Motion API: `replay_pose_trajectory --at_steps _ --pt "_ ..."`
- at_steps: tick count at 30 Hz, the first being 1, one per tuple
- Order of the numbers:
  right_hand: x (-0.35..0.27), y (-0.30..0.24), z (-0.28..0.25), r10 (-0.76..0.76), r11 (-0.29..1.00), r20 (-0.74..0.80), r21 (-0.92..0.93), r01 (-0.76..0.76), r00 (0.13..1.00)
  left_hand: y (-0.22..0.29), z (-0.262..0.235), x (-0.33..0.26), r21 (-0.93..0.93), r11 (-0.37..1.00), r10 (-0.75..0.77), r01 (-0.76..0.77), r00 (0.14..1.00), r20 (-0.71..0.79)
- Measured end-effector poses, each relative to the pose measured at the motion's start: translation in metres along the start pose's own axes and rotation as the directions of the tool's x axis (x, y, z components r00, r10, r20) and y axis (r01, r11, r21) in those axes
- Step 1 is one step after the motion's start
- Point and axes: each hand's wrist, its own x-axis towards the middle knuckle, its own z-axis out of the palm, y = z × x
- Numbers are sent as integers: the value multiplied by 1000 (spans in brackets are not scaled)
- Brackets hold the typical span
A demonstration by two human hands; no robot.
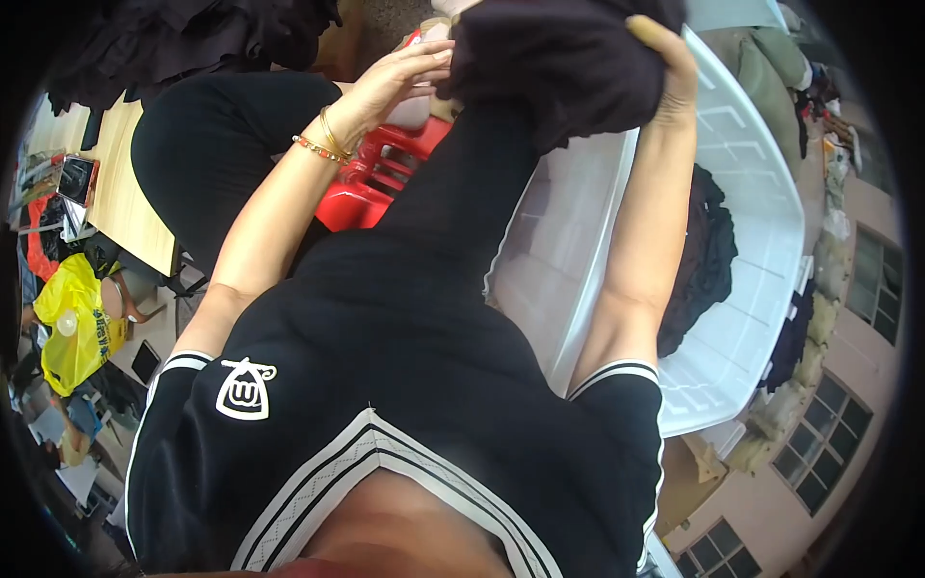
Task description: The person is inspecting black fabric garments and using a small hand clipper to trim away loose threads.
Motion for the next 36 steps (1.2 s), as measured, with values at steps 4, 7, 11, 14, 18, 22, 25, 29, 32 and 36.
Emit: replay_pose_trajectory --at_steps 4,7,11,14,18,22,25,29,32,36 --pt "-40 -54 55 -122 788 554 558 -259 824 -18 -16 6 66 998 8 -5 999 -46" --pt "-56 -56 51 -315 707 397 704 -66 862 -10 8 -9 -111 976 -164 187 968 190" --pt "-91 -50 83 -312 883 337 448 140 888 7 18 -27 -503 815 -20 287 881 472" --pt "-96 -45 37 84 865 375 -488 120 923 33 27 -26 -481 873 117 82 921 370" --pt "-110 -23 73 378 544 239 -839 -6 895 43 2 -15 -151 932 361 -328 870 337" --pt "-112 -16 60 342 575 137 -813 -91 929 43 -21 -38 -155 927 374 -340 861 346" --pt "-106 -27 61 153 381 75 -924 11 985 56 -38 -31 -150 923 384 -354 853 354" --pt "-96 -43 121 -74 687 212 -698 204 974 63 -64 -40 -149 918 397 -368 842 366" --pt "-94 -38 171 -115 815 352 -501 291 929 71 -77 -43 -154 911 411 -382 837 361" --pt "-93 -19 215 -296 774 476 -388 500 828 89 -77 -32 -143 908 419 -394 841 341"
